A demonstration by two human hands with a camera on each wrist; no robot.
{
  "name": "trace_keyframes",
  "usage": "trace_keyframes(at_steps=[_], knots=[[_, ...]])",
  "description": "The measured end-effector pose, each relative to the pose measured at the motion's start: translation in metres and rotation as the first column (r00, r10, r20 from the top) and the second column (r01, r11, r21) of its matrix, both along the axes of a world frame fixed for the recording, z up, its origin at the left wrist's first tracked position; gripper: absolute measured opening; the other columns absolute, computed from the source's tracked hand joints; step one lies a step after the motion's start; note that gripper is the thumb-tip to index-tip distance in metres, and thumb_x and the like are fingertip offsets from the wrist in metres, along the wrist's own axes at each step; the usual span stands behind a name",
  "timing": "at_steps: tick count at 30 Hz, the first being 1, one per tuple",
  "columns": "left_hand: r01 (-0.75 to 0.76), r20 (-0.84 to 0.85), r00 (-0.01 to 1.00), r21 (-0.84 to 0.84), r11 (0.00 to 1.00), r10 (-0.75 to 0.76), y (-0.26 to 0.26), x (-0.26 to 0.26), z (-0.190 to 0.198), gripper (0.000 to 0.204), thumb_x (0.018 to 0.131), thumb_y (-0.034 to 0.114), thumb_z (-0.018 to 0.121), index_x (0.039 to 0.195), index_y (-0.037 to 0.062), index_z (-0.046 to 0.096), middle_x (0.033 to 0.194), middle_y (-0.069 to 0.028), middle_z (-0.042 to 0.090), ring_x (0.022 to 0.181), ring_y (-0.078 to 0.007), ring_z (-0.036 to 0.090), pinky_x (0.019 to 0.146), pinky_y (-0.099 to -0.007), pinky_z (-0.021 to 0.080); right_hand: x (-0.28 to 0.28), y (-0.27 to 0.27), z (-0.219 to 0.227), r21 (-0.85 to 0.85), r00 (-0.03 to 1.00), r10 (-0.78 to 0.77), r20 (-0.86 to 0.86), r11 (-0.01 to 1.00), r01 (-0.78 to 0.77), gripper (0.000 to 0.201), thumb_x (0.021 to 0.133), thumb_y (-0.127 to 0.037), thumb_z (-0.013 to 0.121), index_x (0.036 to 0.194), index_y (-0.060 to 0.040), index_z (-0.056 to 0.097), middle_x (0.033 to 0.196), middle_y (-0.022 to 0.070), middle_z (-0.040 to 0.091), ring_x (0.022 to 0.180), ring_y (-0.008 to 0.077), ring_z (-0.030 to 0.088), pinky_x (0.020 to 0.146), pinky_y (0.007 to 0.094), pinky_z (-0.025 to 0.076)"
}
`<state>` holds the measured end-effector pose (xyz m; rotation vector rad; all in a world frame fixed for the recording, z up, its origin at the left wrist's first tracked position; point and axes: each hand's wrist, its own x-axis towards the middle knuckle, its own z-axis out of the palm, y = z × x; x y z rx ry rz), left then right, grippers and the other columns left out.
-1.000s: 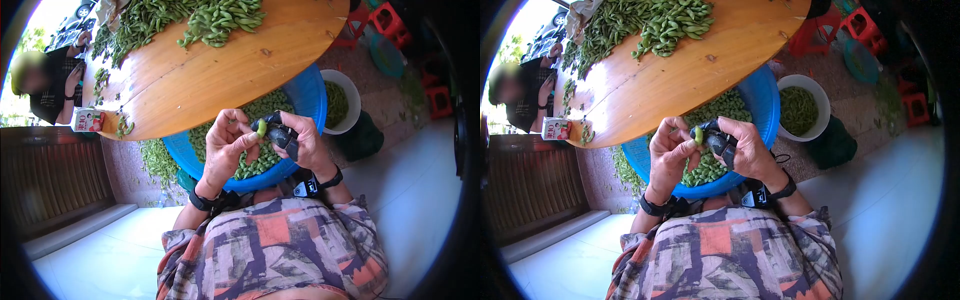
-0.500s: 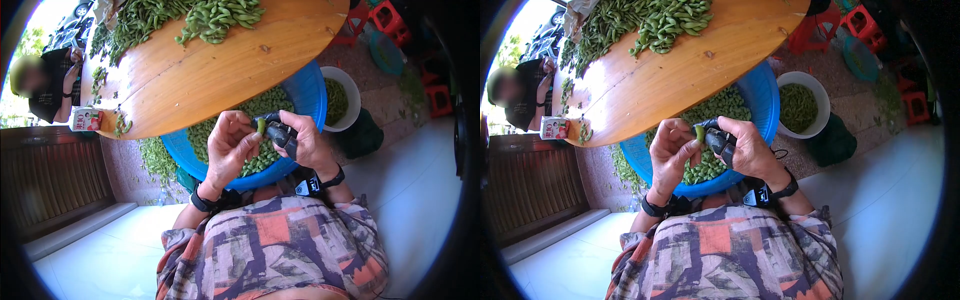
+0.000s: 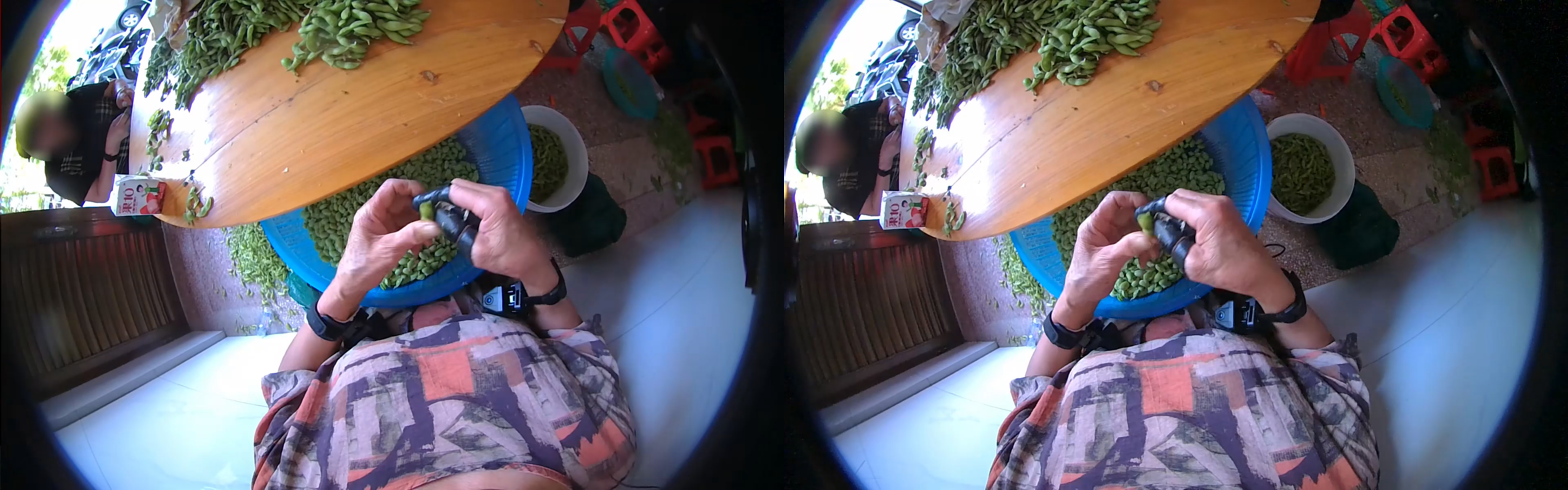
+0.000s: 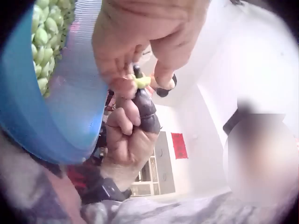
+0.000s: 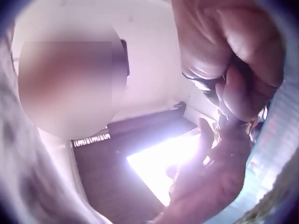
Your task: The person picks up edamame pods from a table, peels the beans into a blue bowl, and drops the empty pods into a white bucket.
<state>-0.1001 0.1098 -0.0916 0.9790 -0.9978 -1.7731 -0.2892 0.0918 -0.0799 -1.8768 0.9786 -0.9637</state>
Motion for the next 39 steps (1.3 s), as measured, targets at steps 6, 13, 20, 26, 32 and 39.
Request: trace_keyframes(at_steps=[6,13,20,26,32,39], knots=[[0.065,0.539,0.792,-0.539,0.84,0.285,-0.007,0.0,-0.001,0.023,0.089,0.009,0.068,0.111,0.0013,0.064,0.082,-0.0062,0.065,0.07,-0.0095,0.06,0.06,-0.0253,0.048,-0.001,0.002,0.009,0.029,0.997,-0.02,-0.071,0.999,0.022,0.012,0.072,0.005,0.06,0.083,0.0052,0.055,0.079,0.0211,0.054,0.074,0.0414,0.055,0.065,0.0409,0.045],[-0.159,-0.036,0.987,-0.008,0.987,0.159,-0.004,0.002,0.005,0.018,0.093,0.005,0.062,0.109,-0.003,0.063,0.096,-0.0087,0.063,0.078,-0.0154,0.066,0.067,-0.0265,0.054,-0.01,0.008,0.011,0.455,0.956,-0.231,0.182,0.882,0.126,0.025,0.09,-0.008,0.06,0.113,-0.0015,0.067,0.07,-0.002,0.058,0.06,0.0034,0.052,0.051,0.0236,0.041],[-0.168,-0.193,0.969,-0.042,0.985,0.157,0.001,-0.005,0.001,0.012,0.089,-0.002,0.064,0.1,-0.003,0.06,0.101,-0.0103,0.063,0.085,-0.0178,0.066,0.071,-0.0298,0.057,-0.01,0.008,-0.006,0.615,0.838,-0.18,0.515,0.759,-0.214,0.025,0.091,-0.007,0.052,0.112,0.0013,0.064,0.064,-0.0037,0.054,0.054,0.0015,0.047,0.047,0.0183,0.039],[-0.188,-0.015,0.982,-0.175,0.966,0.188,0.002,-0.005,-0.005,0.013,0.087,-0.008,0.064,0.097,-0.0023,0.06,0.1,-0.0083,0.062,0.086,-0.0134,0.065,0.07,-0.0263,0.056,-0.008,0.009,-0.003,0.645,0.886,-0.163,0.435,0.743,-0.18,0.024,0.087,-0.005,0.053,0.105,-0.001,0.067,0.065,-0.0044,0.056,0.055,0.0008,0.048,0.048,0.0191,0.038],[-0.174,0.076,0.978,-0.239,0.955,0.197,0.006,-0.008,-0.011,0.014,0.084,-0.012,0.065,0.095,-0.0028,0.06,0.095,-0.0066,0.062,0.08,-0.0116,0.064,0.067,-0.0244,0.055,-0.003,0.009,0.0,0.593,0.932,-0.152,0.329,0.801,-0.079,0.021,0.084,-0.005,0.054,0.099,-0.0018,0.068,0.067,-0.0038,0.057,0.057,0.0009,0.048,0.05,0.0194,0.038],[-0.255,0.011,0.966,-0.146,0.956,0.259,0.008,-0.009,-0.005,0.013,0.084,-0.009,0.066,0.093,-0.0014,0.061,0.087,-0.0066,0.063,0.074,-0.0127,0.064,0.064,-0.025,0.053,0.005,0.01,-0.01,0.464,0.921,-0.127,0.368,0.883,-0.064,0.023,0.087,-0.011,0.05,0.099,-0.0011,0.068,0.07,-0.0049,0.054,0.059,0.0008,0.048,0.05,0.0186,0.038]])
